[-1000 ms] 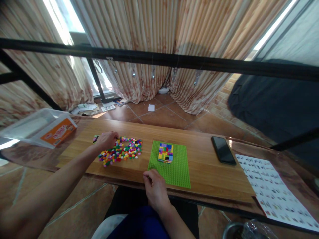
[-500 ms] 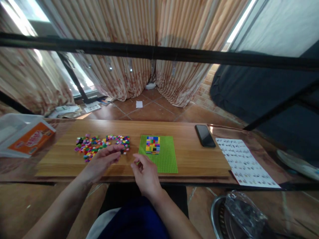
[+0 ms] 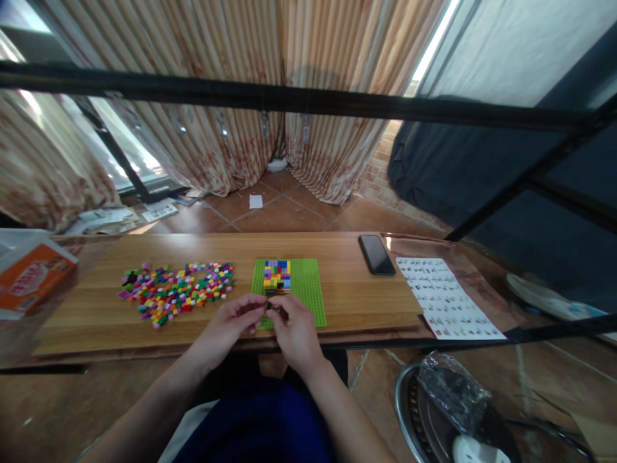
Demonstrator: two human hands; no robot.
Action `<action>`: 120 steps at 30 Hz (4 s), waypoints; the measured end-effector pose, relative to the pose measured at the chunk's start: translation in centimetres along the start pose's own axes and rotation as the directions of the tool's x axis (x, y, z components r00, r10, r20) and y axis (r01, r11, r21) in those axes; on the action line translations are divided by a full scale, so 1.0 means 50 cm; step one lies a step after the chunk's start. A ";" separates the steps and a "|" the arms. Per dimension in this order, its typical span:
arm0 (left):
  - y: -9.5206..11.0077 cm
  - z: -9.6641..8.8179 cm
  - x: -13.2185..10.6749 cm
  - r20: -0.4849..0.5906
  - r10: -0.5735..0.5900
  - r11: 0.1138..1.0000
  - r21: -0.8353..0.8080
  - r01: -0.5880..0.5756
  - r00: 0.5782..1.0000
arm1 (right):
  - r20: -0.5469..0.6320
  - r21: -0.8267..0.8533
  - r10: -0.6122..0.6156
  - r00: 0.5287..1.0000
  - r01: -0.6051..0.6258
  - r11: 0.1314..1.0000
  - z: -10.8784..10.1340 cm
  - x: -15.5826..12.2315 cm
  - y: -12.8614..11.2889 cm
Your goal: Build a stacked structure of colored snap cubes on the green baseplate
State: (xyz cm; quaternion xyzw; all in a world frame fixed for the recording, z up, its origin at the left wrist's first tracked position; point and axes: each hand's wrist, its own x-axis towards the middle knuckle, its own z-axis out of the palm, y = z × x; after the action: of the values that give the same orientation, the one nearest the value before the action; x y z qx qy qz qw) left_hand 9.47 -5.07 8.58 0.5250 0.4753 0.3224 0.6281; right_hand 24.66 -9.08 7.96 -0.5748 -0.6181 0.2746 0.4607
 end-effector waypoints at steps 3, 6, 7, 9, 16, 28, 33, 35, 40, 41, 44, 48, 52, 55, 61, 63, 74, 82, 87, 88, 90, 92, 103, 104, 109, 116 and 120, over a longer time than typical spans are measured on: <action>-0.015 -0.001 0.020 -0.106 0.150 0.970 0.206 -0.126 0.983 | -0.101 -0.018 0.018 0.995 -0.020 1.000 -0.021 0.043 0.035; -0.028 -0.012 0.036 -0.167 0.320 0.853 0.480 -0.207 0.932 | -0.178 -0.057 0.022 0.984 -0.033 0.998 -0.033 0.091 0.077; -0.030 -0.015 0.040 -0.162 0.367 0.803 0.553 -0.224 0.916 | -0.184 -0.066 0.015 0.983 -0.028 0.997 -0.032 0.105 0.089; -0.032 -0.020 0.048 -0.135 0.456 0.700 0.664 -0.261 0.879 | -0.180 -0.080 -0.003 0.984 -0.012 0.997 -0.025 0.124 0.107; -0.027 -0.016 0.070 -0.007 0.595 0.488 0.798 -0.354 0.804 | -0.190 -0.104 -0.044 0.981 0.024 0.994 0.007 0.142 0.123; -0.020 0.005 0.089 0.113 0.604 0.307 0.881 -0.361 0.789 | -0.181 -0.019 0.015 0.983 -0.018 1.000 0.011 0.147 0.139; -0.010 0.020 0.098 0.212 0.548 0.161 0.922 -0.351 0.809 | -0.184 -0.017 0.006 0.983 -0.009 1.000 0.017 0.140 0.139; -0.004 0.024 0.100 0.220 0.519 0.127 0.936 -0.329 0.826 | -0.180 -0.023 -0.006 0.984 0.002 1.000 0.018 0.136 0.138; 0.004 0.027 0.100 0.221 0.493 0.094 0.948 -0.304 0.842 | -0.196 -0.055 -0.022 0.980 0.012 0.998 0.015 0.115 0.131; 0.002 0.027 0.100 0.221 0.491 0.096 0.948 -0.304 0.843 | -0.207 -0.071 -0.027 0.978 0.013 0.997 0.014 0.110 0.129; -0.005 0.026 0.101 0.212 0.489 0.115 0.946 -0.304 0.846 | -0.217 -0.159 -0.069 0.974 0.034 0.987 0.013 0.098 0.122; -0.012 0.027 0.103 0.204 0.499 0.141 0.940 -0.311 0.842 | -0.209 -0.227 -0.097 0.973 0.049 0.973 0.017 0.095 0.115; -0.013 0.026 0.104 0.208 0.498 0.156 0.933 -0.323 0.842 | -0.214 -0.206 -0.093 0.972 0.048 0.977 0.019 0.097 0.113; -0.014 0.025 0.105 0.215 0.509 0.171 0.924 -0.343 0.833 | -0.213 -0.170 -0.083 0.973 0.047 0.984 0.018 0.098 0.117; -0.020 0.025 0.107 0.204 0.532 0.190 0.917 -0.351 0.822 | -0.190 -0.210 -0.106 0.976 0.065 0.976 0.017 0.096 0.119; -0.022 0.026 0.107 0.193 0.534 0.195 0.920 -0.341 0.824 | -0.184 -0.269 -0.132 0.974 0.080 0.960 0.017 0.095 0.117; -0.029 0.037 0.110 0.152 0.537 0.183 0.939 -0.291 0.830 | -0.126 -0.417 -0.171 0.977 0.104 0.903 0.015 0.093 0.115; -0.028 0.040 0.104 0.145 0.514 0.154 0.954 -0.257 0.846 | -0.197 -0.308 -0.138 0.971 0.073 0.949 0.015 0.086 0.101; -0.058 0.007 0.068 0.119 0.592 0.267 0.904 -0.334 0.797 | -0.295 -0.204 -0.096 0.951 0.035 0.978 -0.004 0.059 0.095; -0.069 -0.004 0.057 0.086 0.616 0.290 0.899 -0.328 0.783 | -0.305 -0.191 -0.094 0.948 0.036 0.981 -0.007 0.051 0.093; -0.098 -0.032 0.036 0.021 0.651 0.335 0.889 -0.312 0.759 | -0.306 -0.171 -0.096 0.947 0.044 0.984 -0.008 0.035 0.085; -0.129 -0.064 0.014 -0.049 0.668 0.376 0.884 -0.279 0.743 | -0.275 -0.150 -0.099 0.956 0.059 0.987 -0.001 0.018 0.071; -0.179 -0.198 -0.042 -0.293 0.663 0.478 0.874 -0.088 0.689 | 0.160 -0.173 -0.147 0.976 0.174 0.969 0.147 -0.007 0.029; -0.180 -0.200 -0.041 -0.300 0.662 0.490 0.867 -0.094 0.686 | 0.172 -0.182 -0.150 0.974 0.181 0.967 0.159 0.001 0.030; -0.188 -0.201 -0.040 -0.308 0.675 0.508 0.853 -0.121 0.670 | 0.227 -0.210 -0.153 0.962 0.202 0.957 0.208 0.052 0.028; -0.201 -0.203 -0.043 -0.251 0.683 0.461 0.876 -0.139 0.686 | 0.265 -0.287 -0.186 0.946 0.261 0.922 0.266 0.099 0.027; -0.201 -0.202 -0.044 -0.237 0.679 0.446 0.885 -0.134 0.695 | 0.258 -0.359 -0.179 0.949 0.266 0.895 0.267 0.113 0.036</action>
State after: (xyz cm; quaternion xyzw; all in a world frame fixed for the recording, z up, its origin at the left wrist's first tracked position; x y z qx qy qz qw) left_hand -1.69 -5.92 -0.52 0.7335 0.5792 0.3539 0.0362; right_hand 14.14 -0.73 2.15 -0.5462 -0.7690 0.1527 0.2951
